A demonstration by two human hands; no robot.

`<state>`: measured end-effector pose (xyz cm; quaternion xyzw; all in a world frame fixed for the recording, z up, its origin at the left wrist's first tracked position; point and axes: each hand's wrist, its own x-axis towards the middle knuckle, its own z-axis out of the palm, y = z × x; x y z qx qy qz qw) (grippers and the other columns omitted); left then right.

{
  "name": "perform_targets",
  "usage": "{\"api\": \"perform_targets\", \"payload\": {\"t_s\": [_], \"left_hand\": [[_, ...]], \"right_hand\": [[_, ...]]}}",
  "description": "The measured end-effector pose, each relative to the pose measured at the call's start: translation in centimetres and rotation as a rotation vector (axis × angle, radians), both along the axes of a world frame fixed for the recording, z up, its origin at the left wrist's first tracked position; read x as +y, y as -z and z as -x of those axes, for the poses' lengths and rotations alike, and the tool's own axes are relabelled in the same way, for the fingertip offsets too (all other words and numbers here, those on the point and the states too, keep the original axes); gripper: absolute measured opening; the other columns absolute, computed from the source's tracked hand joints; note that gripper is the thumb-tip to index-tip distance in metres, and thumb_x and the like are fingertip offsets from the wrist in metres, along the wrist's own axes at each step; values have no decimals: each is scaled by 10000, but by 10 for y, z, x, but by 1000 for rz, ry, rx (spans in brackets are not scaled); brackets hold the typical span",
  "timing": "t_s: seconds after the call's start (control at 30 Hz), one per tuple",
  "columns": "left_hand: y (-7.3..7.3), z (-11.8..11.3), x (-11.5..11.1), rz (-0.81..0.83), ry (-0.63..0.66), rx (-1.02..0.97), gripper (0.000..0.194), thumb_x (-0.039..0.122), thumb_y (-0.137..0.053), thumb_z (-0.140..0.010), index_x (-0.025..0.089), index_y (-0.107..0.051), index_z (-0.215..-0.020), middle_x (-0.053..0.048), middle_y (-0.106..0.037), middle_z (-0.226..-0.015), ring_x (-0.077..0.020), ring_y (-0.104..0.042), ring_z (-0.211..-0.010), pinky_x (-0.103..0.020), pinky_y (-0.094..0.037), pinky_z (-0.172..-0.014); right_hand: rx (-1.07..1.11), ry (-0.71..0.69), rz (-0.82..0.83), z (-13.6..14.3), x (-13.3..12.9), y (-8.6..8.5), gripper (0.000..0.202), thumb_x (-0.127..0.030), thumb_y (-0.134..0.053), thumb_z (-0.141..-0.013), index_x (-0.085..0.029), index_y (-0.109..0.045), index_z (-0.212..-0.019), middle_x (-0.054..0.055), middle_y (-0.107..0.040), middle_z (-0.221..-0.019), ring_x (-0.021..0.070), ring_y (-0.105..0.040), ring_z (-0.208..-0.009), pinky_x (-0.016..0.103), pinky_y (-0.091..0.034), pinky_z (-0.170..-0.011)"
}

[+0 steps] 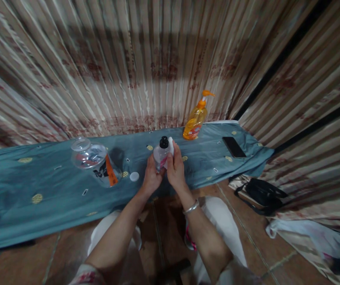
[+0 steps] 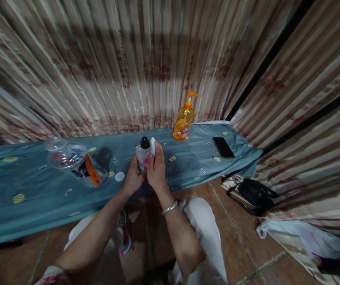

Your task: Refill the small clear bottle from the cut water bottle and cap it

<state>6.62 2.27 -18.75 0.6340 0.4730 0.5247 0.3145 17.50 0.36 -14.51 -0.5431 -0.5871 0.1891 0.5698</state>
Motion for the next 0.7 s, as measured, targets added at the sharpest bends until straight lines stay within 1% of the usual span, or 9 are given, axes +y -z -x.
{"api": "perform_targets", "payload": {"t_s": [0.03,0.1,0.2,0.27,0.33,0.43,0.5,0.6,0.7], "left_hand": [[-1,1,-2,17,33,10,591,267,-688,-768,182,-517,-1328,-142,-623,-1324,-278,-610,-1212,-452,-478,-1072],[-4,4,-4,58,65,38,576,250,-652,-797,184,-501,-1350,-143,-635,-1336,-277,-627,-1210,-450,-490,-1062],[-5,8,-3,86,61,72,540,277,-657,-815,188,-522,-1331,-140,-669,-1298,-284,-658,-1159,-468,-514,-1031],[-3,11,-2,65,70,78,601,283,-663,-815,195,-491,-1384,-148,-644,-1357,-290,-635,-1218,-485,-496,-1066],[1,12,-2,14,106,65,703,280,-666,-806,199,-427,-1463,-167,-566,-1468,-296,-564,-1336,-488,-457,-1124],[5,13,-6,-21,177,40,776,280,-666,-798,204,-378,-1514,-185,-469,-1554,-306,-507,-1402,-472,-489,-1100],[3,13,-9,8,198,36,756,245,-648,-798,213,-393,-1509,-172,-498,-1526,-299,-538,-1367,-468,-519,-1063],[-5,10,-10,83,174,5,684,216,-635,-790,221,-460,-1452,-142,-573,-1445,-289,-574,-1313,-481,-502,-1076],[-15,5,-7,172,130,-110,557,331,-669,-808,214,-534,-1335,-132,-628,-1369,-304,-593,-1273,-465,-526,-1018]], "right_hand": [[45,-4,25,-2,4,4,586,-436,-285,-1031,-180,-363,-1554,137,-438,-1594,205,-388,-1497,448,-296,-1248],[115,0,82,-3,5,12,599,-445,-299,-1025,-170,-361,-1552,148,-450,-1586,220,-404,-1487,461,-308,-1239],[128,25,122,4,-14,21,633,-447,-334,-1013,-154,-317,-1573,167,-401,-1613,242,-373,-1508,487,-291,-1247],[85,27,99,11,-29,19,637,-431,-346,-1017,-159,-281,-1591,165,-344,-1644,238,-329,-1532,496,-265,-1259],[14,14,49,15,-38,12,616,-412,-340,-1029,-180,-278,-1597,146,-291,-1671,224,-262,-1560,493,-236,-1273],[-58,14,-14,12,-32,-1,592,-406,-314,-1042,-207,-287,-1599,120,-269,-1684,207,-214,-1575,480,-212,-1283],[-40,28,-23,5,-20,-2,599,-424,-299,-1043,-206,-280,-1602,122,-317,-1663,210,-262,-1559,478,-226,-1277],[48,28,12,-3,-8,11,624,-473,-289,-1043,-199,-276,-1604,127,-391,-1626,218,-358,-1514,463,-286,-1249],[111,5,59,-2,-14,31,642,-492,-315,-1035,-177,-299,-1593,134,-411,-1616,215,-400,-1490,434,-322,-1231]]}}
